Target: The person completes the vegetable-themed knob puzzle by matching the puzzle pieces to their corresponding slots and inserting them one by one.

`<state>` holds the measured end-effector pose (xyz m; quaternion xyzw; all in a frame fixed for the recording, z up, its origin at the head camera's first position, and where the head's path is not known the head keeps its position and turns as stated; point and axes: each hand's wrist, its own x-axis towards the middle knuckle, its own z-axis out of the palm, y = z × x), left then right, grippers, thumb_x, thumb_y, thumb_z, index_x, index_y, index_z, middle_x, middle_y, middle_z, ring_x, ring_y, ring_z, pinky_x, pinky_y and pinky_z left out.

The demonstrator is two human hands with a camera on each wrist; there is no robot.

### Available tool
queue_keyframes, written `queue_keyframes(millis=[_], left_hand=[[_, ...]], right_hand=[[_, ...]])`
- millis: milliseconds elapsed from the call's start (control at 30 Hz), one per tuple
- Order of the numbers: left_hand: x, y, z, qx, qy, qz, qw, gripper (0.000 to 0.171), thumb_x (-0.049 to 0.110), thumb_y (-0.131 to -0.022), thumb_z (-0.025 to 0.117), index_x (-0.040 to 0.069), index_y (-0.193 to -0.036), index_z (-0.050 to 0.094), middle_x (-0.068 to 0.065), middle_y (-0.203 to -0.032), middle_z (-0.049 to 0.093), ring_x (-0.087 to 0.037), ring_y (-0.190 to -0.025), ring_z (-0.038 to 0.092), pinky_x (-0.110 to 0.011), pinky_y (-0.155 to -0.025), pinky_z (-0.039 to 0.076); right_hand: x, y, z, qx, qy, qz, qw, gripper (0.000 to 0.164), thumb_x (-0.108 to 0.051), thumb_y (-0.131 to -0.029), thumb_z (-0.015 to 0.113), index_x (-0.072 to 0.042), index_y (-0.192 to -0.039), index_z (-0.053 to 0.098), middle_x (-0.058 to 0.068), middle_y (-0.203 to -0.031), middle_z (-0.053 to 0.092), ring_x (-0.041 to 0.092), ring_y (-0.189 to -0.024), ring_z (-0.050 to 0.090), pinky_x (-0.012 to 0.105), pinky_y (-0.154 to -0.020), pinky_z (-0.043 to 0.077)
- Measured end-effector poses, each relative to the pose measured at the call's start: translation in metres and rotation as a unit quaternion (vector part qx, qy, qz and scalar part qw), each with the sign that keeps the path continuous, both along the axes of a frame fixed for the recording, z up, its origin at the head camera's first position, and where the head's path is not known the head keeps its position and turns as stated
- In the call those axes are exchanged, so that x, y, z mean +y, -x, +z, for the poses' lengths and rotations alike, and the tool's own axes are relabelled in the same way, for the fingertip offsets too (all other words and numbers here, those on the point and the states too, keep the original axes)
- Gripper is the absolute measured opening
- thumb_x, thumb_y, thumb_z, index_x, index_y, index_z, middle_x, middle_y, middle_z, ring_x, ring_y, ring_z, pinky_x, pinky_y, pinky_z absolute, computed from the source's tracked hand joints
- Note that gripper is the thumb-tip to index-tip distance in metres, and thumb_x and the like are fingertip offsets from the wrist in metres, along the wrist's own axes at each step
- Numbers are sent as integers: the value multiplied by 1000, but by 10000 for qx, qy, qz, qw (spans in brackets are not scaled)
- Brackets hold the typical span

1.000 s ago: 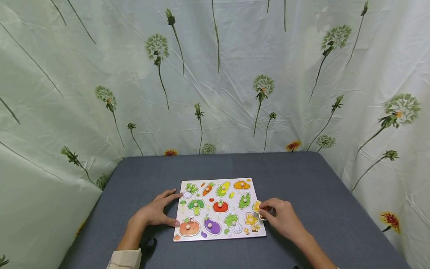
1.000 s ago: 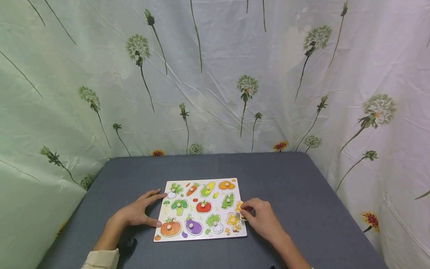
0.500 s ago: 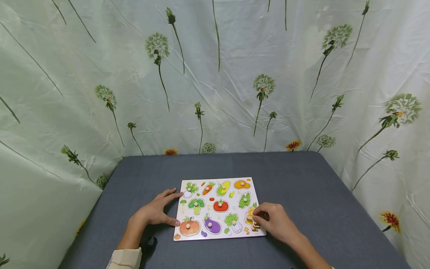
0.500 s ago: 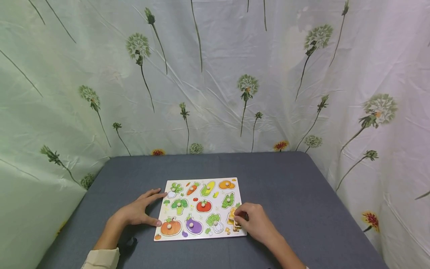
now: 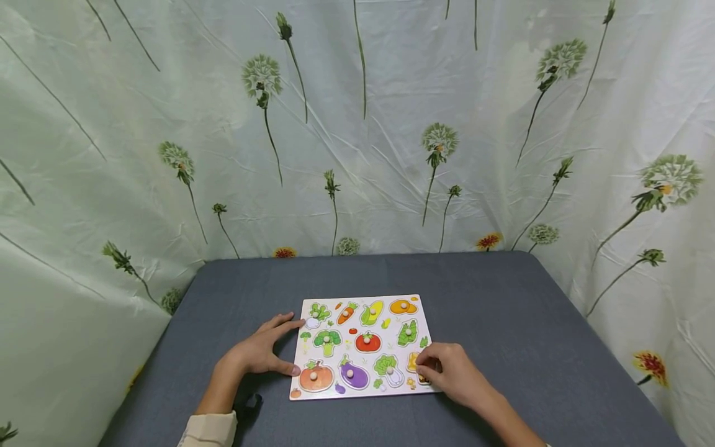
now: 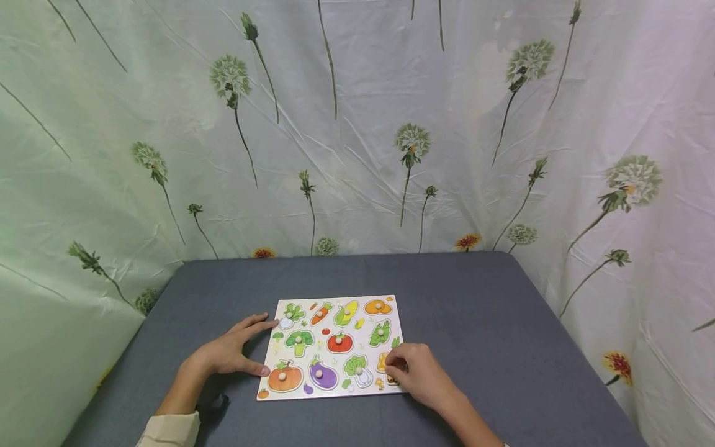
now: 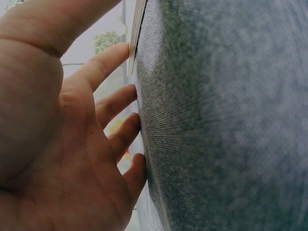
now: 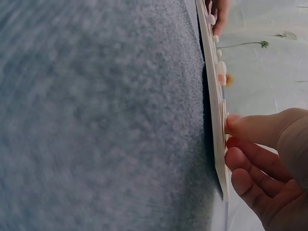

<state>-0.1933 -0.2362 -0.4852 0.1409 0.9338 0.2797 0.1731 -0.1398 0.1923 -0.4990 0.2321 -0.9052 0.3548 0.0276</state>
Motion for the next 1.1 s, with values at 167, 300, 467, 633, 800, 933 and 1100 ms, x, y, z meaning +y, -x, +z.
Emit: queue_keyframes(millis=[167,300,467,633,800,933,1100], left_hand=[[-1,0,-1,31,14,15,10000,105,48,-67,96,26,-157,45,-14,-169,26,-49,-154,19,-76,-111,28],[-2,1,-3,29,59,79,9999,106,50,-66,96,27,-157,46,-12,-169,26,-48,-155,19,-76,-112,27],[-3,0,-3,42,42,76,10000,106,49,-66,96,26,-157,45,-13,-169,27,-48,-155,19,-76,-111,27],[-2,0,-2,26,-3,77,10000,106,48,-66,96,25,-157,45,-13,-169,26,-48,-155,18,-76,-112,27],[-2,0,-2,18,-38,66,10000,105,47,-67,96,26,-157,46,-12,-169,27,-48,-155,17,-76,-112,26],[-2,0,-3,-6,-47,21,10000,104,47,-68,95,26,-157,46,-12,-169,26,-47,-156,17,-76,-112,26],[-4,-1,-5,6,-4,-50,10000,105,49,-68,95,26,-157,45,-13,-169,27,-47,-155,18,-76,-112,27]], right_hand=[[0,0,0,183,38,101,9998,8,-10,-86,83,-16,-86,78,-12,-81,69,-6,-69,55,19,-61,49],[0,0,-1,244,78,121,9996,8,-10,-86,83,-16,-85,78,-13,-79,68,-7,-69,55,19,-60,49],[0,0,-1,217,97,152,9996,8,-10,-86,83,-15,-85,77,-13,-78,67,-7,-68,54,19,-59,49],[0,0,-1,51,12,54,10000,8,-10,-86,83,-15,-86,77,-14,-78,66,-6,-67,54,19,-60,49],[0,0,-3,48,-61,-22,10000,9,-10,-86,83,-16,-86,76,-14,-78,64,-5,-67,52,19,-60,48],[1,-2,-4,-28,-126,-92,9999,9,-11,-87,82,-17,-86,76,-15,-78,63,-5,-68,52,19,-60,48],[3,-4,-5,-138,-62,21,9999,5,-14,-89,80,-16,-90,76,-14,-80,63,-5,-70,53,20,-62,49]])
